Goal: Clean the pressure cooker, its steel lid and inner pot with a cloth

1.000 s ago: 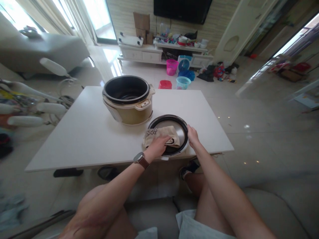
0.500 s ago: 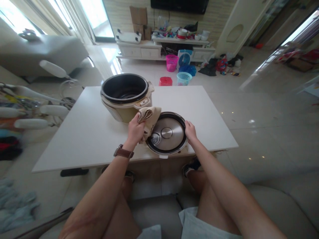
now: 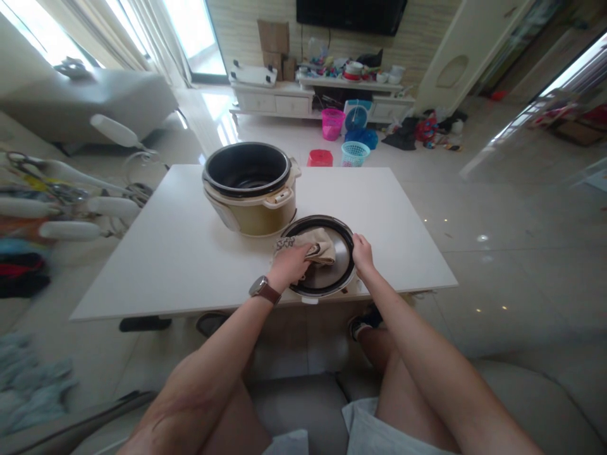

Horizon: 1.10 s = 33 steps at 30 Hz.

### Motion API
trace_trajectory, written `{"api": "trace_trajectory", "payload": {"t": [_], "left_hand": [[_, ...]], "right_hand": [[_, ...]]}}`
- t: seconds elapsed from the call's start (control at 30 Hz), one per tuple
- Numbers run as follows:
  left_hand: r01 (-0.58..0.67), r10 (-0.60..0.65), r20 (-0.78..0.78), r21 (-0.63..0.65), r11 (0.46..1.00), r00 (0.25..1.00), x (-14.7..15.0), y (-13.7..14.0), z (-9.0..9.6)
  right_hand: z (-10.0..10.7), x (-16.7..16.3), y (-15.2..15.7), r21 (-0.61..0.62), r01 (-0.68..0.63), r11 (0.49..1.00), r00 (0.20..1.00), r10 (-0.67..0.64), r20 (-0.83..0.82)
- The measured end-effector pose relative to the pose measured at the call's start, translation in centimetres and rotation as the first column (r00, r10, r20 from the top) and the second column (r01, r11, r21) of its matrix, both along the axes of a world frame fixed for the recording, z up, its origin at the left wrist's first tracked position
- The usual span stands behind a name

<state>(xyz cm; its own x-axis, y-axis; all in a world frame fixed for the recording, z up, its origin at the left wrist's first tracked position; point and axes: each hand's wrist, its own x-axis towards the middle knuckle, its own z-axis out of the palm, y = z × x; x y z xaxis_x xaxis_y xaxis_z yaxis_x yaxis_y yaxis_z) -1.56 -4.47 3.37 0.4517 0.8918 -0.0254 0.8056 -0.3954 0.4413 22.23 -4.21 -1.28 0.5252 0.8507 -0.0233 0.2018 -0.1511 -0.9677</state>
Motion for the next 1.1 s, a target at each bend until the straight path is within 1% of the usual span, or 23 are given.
{"api": "trace_trajectory", "payload": {"t": [0.07,0.13,0.27,0.57,0.67,0.87,1.1], "left_hand": [[0.037,-0.037,-0.035,0.003,0.999,0.999,0.01,0.09,-0.28],[0.046,-0.046,-0.035,0.007,0.999,0.998,-0.05,0.13,-0.29],[0.042,-0.042,-0.026,0.002,0.999,0.999,-0.11,0.23,-0.22],[0.047,-0.047,-0.056,0.005,0.999,0.997,0.08,0.27,-0.38],[0.046,-0.047,-0.054,-0.013,0.999,0.997,0.11,0.26,-0.30],[0.059,-0.061,-0.126,-0.021,0.998,0.990,0.19,0.31,-0.15],[0.055,-0.057,-0.122,-0.014,0.998,0.991,0.20,0.14,0.08]], "right_hand": [[-0.07,0.01,0.02,-0.001,0.001,1.000,1.000,-0.001,0.002],[-0.13,0.03,0.04,-0.001,-0.001,1.000,1.000,0.001,0.000],[-0.09,0.01,0.05,0.000,-0.011,1.000,1.000,0.011,-0.007],[0.26,-0.24,-0.03,-0.015,-0.007,1.000,1.000,0.007,-0.020],[0.20,-0.19,0.04,-0.015,-0.009,1.000,1.000,0.008,-0.024],[-0.02,-0.12,0.17,-0.006,0.000,1.000,1.000,0.000,-0.015],[-0.21,0.04,0.20,-0.007,0.002,1.000,1.000,-0.002,0.003]]}}
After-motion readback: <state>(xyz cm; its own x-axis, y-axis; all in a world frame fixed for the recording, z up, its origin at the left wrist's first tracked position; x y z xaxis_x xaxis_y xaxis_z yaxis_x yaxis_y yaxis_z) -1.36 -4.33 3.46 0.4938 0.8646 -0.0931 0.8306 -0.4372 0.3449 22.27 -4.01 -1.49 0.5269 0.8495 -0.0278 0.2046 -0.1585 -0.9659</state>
